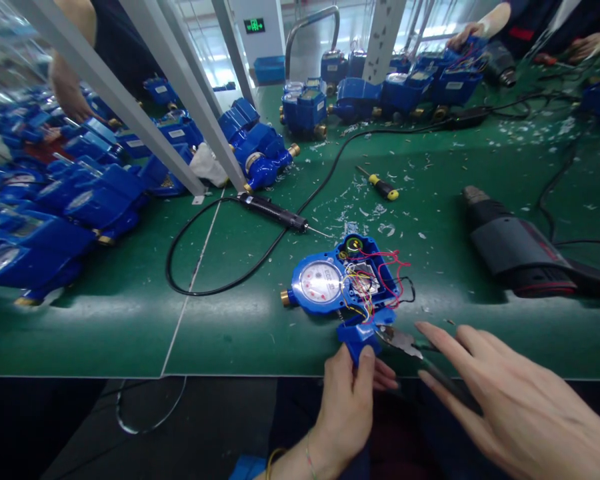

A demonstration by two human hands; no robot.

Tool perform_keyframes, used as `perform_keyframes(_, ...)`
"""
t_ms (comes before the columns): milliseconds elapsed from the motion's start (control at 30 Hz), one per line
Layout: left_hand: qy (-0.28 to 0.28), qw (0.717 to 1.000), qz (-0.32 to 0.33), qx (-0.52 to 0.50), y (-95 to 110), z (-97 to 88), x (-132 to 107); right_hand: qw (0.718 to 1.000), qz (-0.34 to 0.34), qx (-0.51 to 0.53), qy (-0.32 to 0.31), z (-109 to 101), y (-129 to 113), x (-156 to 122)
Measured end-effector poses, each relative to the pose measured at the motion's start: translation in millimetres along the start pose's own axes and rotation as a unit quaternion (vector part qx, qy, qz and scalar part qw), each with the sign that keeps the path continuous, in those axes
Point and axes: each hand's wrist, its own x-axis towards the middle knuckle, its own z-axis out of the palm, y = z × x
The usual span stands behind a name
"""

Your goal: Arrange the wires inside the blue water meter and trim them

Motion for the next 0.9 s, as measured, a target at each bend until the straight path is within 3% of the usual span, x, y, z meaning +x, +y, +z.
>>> perform_keyframes(633,0.000,0.999,0.013,0.031,-5.3,-3.1,1.6,0.999,0.000,-0.041,0.000,-0.7,2.2,-2.7)
perform_keyframes(900,0.006,0.995,0.041,0.091,-6.1,-8.7,-1.8,0.999,-0.033,-0.042,0.005,0.4,1.6,-0.5)
